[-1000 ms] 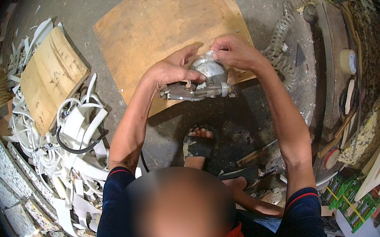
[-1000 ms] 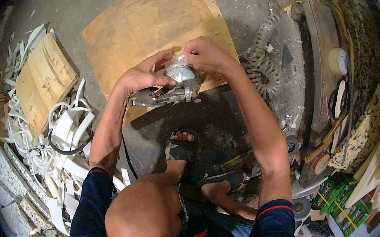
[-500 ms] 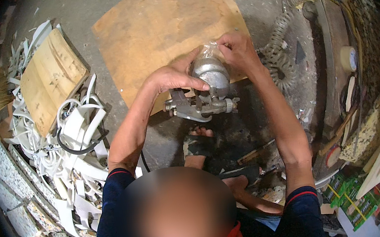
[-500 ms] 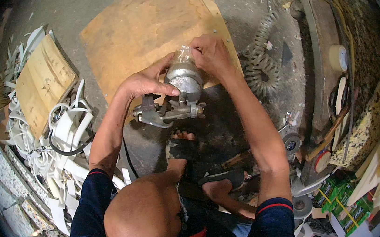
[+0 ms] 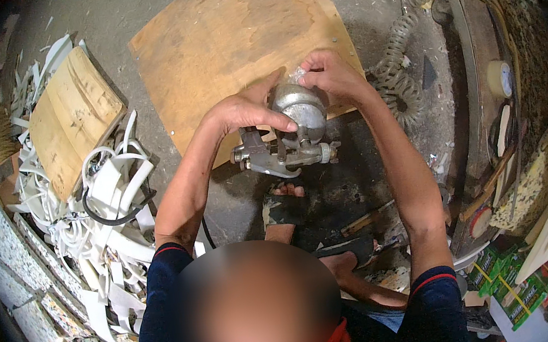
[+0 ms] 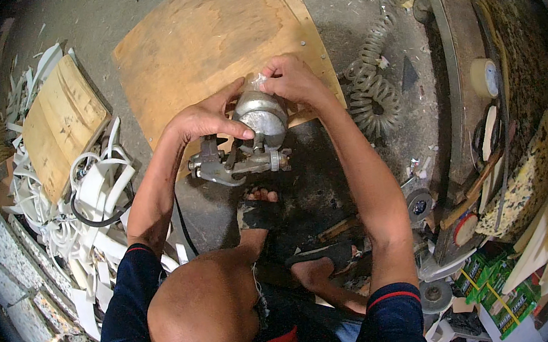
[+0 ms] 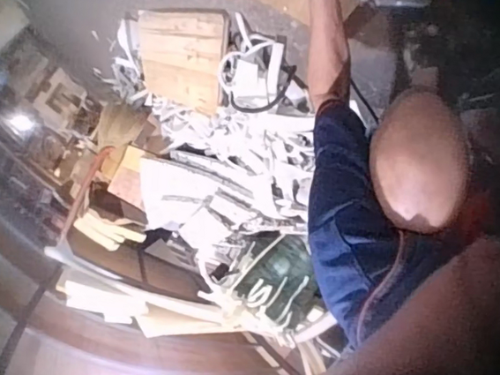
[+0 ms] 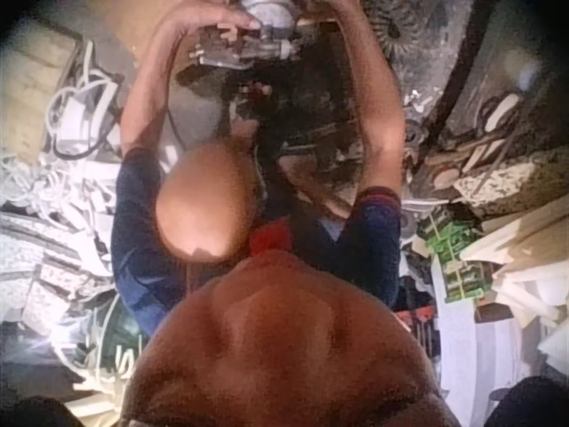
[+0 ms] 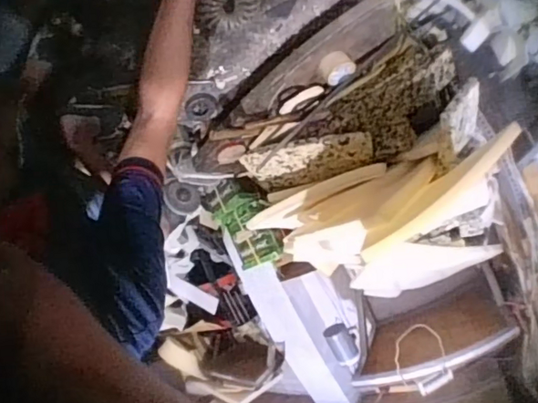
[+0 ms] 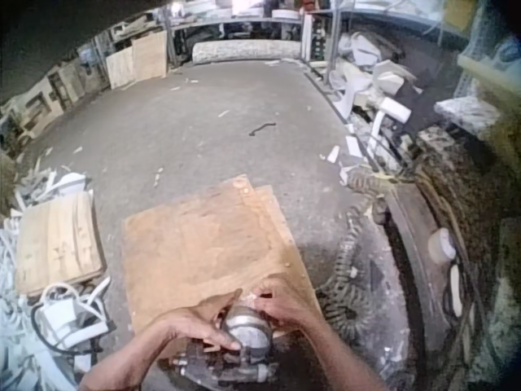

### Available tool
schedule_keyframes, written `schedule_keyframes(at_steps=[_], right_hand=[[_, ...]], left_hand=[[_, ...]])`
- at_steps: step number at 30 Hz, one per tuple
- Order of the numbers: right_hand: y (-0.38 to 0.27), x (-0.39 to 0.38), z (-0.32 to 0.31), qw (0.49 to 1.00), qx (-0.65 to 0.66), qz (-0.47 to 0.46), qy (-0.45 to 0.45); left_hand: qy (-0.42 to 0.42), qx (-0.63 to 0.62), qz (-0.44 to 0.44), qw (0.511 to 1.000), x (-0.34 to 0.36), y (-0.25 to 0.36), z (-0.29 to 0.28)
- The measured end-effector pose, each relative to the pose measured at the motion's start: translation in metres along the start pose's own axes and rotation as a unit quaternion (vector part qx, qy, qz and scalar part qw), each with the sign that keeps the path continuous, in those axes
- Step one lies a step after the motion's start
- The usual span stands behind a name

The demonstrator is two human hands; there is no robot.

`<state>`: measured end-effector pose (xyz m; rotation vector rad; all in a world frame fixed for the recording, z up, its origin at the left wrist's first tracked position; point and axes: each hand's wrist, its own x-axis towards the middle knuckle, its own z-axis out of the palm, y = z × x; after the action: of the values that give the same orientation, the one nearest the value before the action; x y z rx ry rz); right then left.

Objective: The person sits on the floor in a cluttered workshop and prepares a spray gun. They clear debris, disassemble the gun, clean the nozzle, pour a yellow liquid from a green box into the gun's cup, reassemble the gun, and apply tape to the nozzle.

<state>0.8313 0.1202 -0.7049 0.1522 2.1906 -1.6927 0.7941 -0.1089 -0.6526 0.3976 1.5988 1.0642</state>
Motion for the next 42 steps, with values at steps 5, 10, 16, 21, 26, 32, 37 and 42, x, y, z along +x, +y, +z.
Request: schedule_keyframes(at_steps=[5,10,16,21,26,32,37,42], right_hand=[[0.008,0.003,0.014,0.956,-0.192,-0.092,0.203],[0.006,0.004,0.001,0.931,-0.244,-0.198,0.186],[0.007,-0.001,0.001,0.979,-0.126,-0.147,0.062],[0.015,0.017,0.01,0.994,-0.062,-0.036,0.079],[0.024,0.03,0.001,0.989,-0.137,0.052,-0.028],[0.041,0.024,0.021,0.981,-0.114,-0.073,0.141],[0.044,0.016,0.008,0.99,-0.059,0.075,0.1],[0.039,0.012,-0.011,0.964,-0.228,0.106,0.083]], left_hand=[[0.044,0.016,0.023,0.999,0.0,0.003,0.003],[0.014,0.064,0.027,0.997,-0.006,0.009,0.004],[0.041,0.014,0.026,0.999,-0.003,0.01,0.007],[0.06,0.067,0.024,0.996,0.001,0.001,0.007],[0.036,0.044,0.037,0.998,0.002,0.0,0.006],[-0.005,-0.04,0.032,0.999,-0.001,0.009,0.006],[0.024,0.04,0.082,0.996,-0.011,0.008,0.015],[0.027,0.047,0.148,0.987,-0.022,0.02,0.017]])
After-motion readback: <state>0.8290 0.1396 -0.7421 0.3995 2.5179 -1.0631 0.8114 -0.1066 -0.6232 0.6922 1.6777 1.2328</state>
